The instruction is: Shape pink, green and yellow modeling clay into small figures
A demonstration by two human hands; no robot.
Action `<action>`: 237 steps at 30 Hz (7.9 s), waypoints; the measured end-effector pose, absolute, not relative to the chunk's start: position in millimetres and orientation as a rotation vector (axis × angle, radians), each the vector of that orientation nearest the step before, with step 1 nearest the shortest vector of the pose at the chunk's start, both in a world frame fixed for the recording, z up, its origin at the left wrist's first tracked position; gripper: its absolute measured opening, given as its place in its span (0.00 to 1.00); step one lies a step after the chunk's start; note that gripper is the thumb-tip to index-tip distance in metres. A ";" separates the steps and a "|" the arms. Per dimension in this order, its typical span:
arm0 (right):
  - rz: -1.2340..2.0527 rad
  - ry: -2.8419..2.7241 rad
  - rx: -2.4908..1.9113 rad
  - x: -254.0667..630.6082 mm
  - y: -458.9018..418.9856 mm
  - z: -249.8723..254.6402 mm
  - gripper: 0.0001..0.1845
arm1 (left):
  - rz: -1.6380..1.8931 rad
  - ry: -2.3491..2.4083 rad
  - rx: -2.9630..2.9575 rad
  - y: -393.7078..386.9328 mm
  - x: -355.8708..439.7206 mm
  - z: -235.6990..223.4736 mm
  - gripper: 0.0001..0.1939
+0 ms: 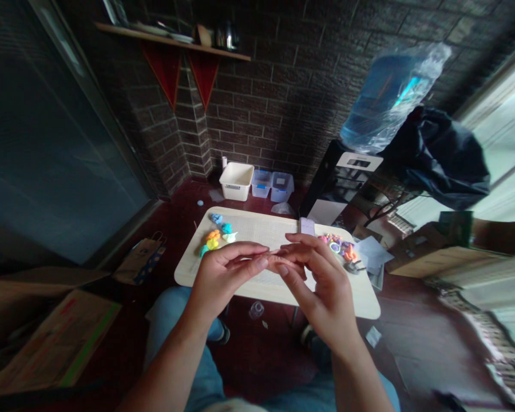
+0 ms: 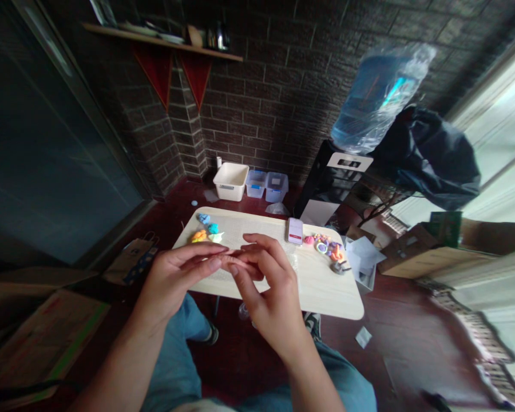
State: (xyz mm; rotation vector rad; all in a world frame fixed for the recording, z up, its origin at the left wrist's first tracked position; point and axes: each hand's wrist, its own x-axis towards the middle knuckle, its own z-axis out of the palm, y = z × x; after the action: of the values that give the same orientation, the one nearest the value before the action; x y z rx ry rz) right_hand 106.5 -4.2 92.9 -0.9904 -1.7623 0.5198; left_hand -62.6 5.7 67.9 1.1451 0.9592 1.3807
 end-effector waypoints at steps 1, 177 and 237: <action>0.523 -1.761 -0.983 106.5 -4.4 93.0 0.04 | 1.386 0.962 1.138 5.4 -62.6 67.4 0.08; 0.714 -1.779 -1.003 113.6 -0.5 99.5 0.05 | 1.441 0.991 1.283 -4.4 -62.2 69.9 0.09; 0.769 -1.827 -0.707 100.9 12.9 98.8 0.07 | 1.521 1.163 1.617 -6.9 -67.7 78.2 0.09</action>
State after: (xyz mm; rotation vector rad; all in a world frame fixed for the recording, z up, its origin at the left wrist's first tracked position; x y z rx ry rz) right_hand 100.9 12.9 98.8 -0.7070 -1.8267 0.7686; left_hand -67.7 -6.9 78.2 1.6170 1.1626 1.5207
